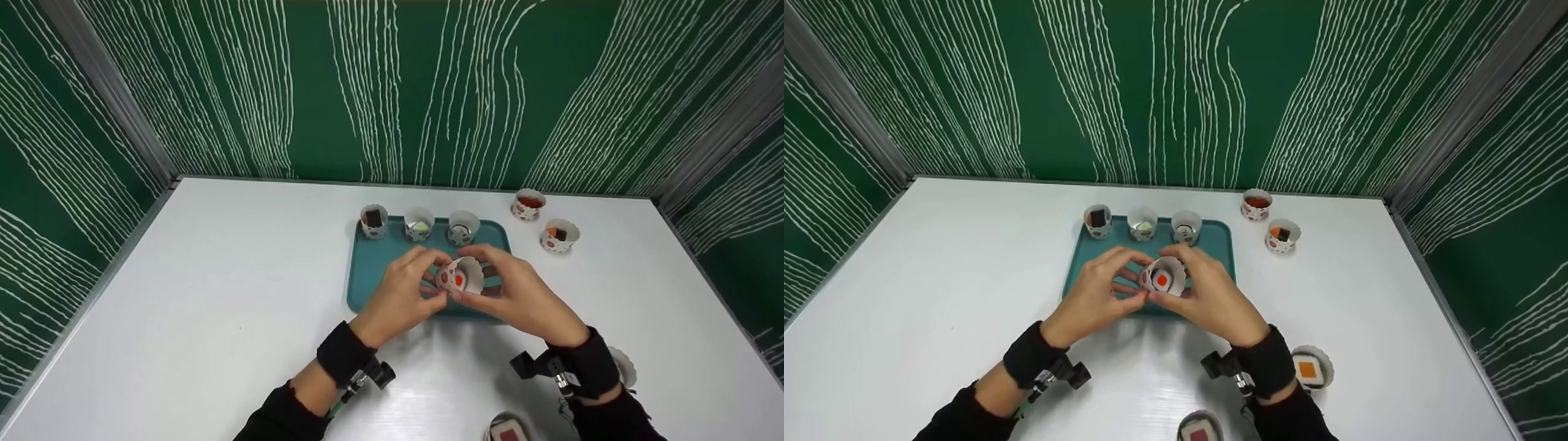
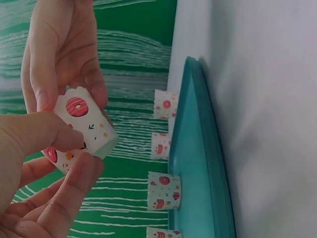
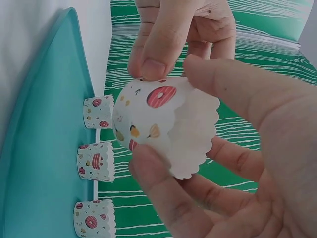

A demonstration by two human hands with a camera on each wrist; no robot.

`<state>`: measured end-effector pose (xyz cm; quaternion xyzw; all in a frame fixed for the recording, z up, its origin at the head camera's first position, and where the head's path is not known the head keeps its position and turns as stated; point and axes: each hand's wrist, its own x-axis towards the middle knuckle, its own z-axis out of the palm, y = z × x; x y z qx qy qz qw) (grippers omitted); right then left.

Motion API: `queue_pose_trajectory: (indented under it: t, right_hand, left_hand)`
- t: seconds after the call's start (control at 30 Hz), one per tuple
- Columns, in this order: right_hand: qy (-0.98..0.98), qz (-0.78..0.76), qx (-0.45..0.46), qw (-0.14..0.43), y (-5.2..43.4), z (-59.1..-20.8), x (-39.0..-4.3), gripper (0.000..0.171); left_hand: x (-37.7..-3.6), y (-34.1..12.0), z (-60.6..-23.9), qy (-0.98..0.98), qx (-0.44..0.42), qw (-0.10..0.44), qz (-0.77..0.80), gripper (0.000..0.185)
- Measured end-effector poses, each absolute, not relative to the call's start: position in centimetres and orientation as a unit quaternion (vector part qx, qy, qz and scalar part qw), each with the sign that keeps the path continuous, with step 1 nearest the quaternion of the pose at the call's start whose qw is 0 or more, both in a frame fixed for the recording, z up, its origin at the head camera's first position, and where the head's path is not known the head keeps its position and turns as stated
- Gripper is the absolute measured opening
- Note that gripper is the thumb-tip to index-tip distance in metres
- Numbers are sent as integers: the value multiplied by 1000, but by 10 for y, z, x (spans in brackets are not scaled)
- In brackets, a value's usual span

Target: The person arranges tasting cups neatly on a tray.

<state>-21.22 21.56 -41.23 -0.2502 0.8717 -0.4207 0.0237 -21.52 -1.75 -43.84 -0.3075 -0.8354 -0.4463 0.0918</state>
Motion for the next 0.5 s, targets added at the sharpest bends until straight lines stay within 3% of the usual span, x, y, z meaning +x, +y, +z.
queue_pose_trajectory:
  t: [0.5]
  right_hand:
    - [892, -356, -277, -6, 214, -418, -212, 57]
  left_hand:
    - [-216, -16, -439, -827, -305, 60, -468, 28]
